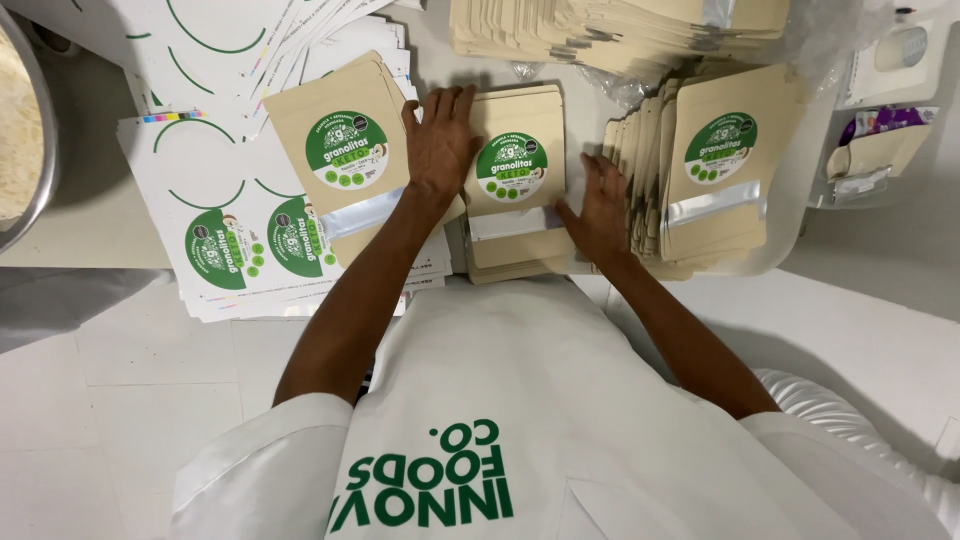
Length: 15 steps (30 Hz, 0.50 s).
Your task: Peeling circular labels from a sheet and applying them to the front of brown paper pouches
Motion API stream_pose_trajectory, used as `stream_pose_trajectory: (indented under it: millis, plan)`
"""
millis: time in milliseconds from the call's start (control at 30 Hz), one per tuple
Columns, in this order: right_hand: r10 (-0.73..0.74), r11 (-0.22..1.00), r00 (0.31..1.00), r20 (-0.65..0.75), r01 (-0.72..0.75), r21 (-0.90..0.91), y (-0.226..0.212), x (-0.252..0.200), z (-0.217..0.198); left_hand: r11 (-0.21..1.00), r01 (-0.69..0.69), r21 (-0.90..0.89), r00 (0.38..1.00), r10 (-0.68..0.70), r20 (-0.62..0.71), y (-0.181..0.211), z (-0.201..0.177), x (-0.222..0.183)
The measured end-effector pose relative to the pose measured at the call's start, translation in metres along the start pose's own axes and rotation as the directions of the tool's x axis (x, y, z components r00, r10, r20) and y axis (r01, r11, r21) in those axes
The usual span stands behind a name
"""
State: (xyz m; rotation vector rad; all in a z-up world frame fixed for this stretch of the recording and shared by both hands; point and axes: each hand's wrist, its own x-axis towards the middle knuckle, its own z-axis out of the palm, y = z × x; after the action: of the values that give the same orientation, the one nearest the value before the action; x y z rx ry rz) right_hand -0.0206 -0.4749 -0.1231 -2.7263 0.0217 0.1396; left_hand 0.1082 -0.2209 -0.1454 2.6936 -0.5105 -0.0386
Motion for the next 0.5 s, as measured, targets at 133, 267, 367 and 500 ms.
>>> stream_pose_trajectory:
  millis: [133,267,367,500]
  plan:
    - [0.073,0.993,0.99,0.118,-0.083,0.083,-0.014,0.009,0.006,0.998,0.025,0.065,0.999,-0.026,0.02,-0.009,0.023,0.005]
    - [0.101,0.982,0.993,0.058,-0.109,0.153,-0.005,0.006,0.011,0.993,-0.086,0.079,0.99,0.094,-0.105,-0.013,0.018,0.0]
    - [0.169,0.938,0.985,0.02,-0.167,0.304,0.003,0.013,0.0,0.714,0.081,-0.695,0.996,-0.029,0.086,0.009,-0.052,0.0]
    - [0.243,0.585,0.962,0.129,-0.251,0.771,-0.034,0.036,-0.048,0.382,0.131,-0.915,0.959,-0.283,0.019,0.013,-0.099,-0.027]
